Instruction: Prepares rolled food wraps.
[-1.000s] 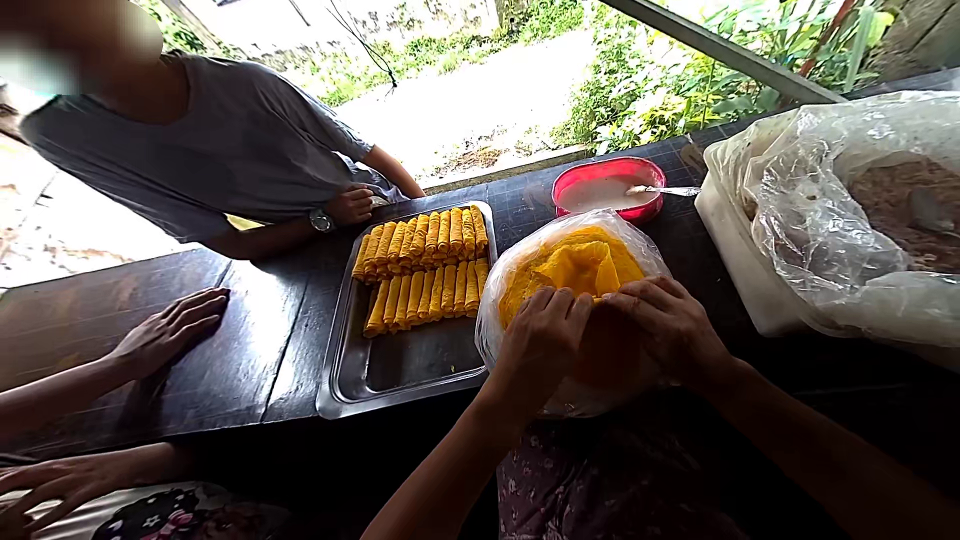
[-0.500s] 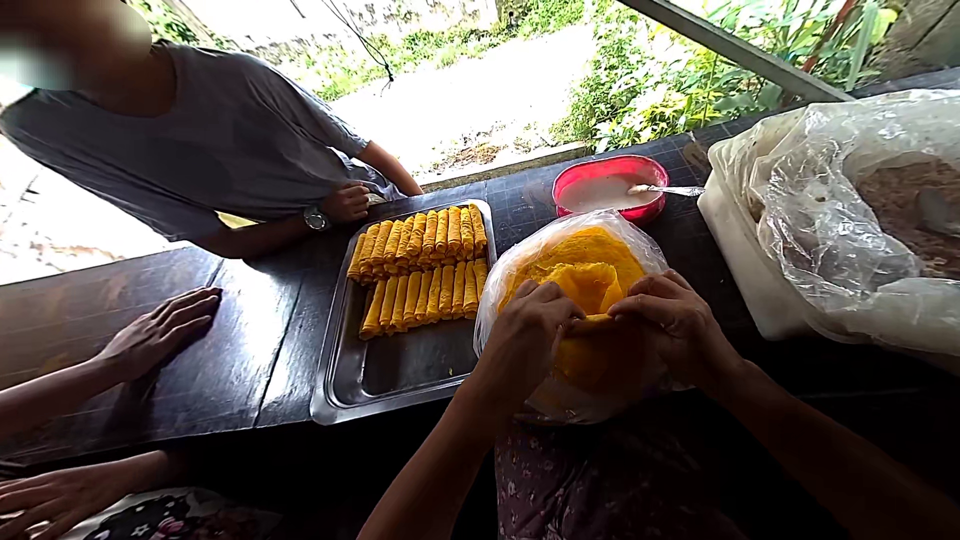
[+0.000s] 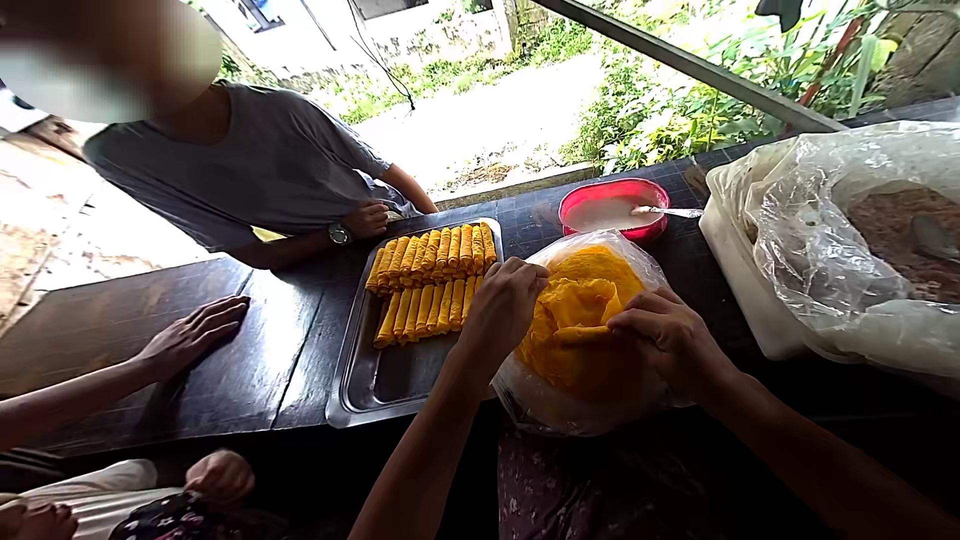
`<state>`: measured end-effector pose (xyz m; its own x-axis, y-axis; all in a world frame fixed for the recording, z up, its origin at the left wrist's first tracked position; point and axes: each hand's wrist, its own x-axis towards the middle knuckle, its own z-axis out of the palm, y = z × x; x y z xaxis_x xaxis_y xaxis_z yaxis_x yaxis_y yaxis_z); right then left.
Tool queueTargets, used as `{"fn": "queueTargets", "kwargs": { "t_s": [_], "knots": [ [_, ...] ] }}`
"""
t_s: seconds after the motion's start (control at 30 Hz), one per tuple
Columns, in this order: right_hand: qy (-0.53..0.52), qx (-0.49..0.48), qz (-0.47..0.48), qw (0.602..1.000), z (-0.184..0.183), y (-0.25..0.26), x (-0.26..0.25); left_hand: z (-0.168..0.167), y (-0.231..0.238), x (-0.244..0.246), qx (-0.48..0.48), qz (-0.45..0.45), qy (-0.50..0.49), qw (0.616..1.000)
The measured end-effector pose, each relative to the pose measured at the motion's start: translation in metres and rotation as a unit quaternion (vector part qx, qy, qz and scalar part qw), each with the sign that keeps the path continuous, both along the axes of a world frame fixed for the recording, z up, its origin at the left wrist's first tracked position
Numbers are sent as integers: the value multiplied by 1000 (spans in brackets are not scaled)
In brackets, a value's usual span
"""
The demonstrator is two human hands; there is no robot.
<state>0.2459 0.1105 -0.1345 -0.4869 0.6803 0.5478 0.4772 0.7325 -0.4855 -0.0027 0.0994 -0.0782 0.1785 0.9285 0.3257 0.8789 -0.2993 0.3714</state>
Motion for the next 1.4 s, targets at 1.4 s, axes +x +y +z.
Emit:
{"fn": "queueTargets", "kwargs": {
  "t_s": [1.4],
  "knots": [
    [-8,66,-7,998,-5,-10,-2,43,20,38,-164,-38,98,981]
  ]
}}
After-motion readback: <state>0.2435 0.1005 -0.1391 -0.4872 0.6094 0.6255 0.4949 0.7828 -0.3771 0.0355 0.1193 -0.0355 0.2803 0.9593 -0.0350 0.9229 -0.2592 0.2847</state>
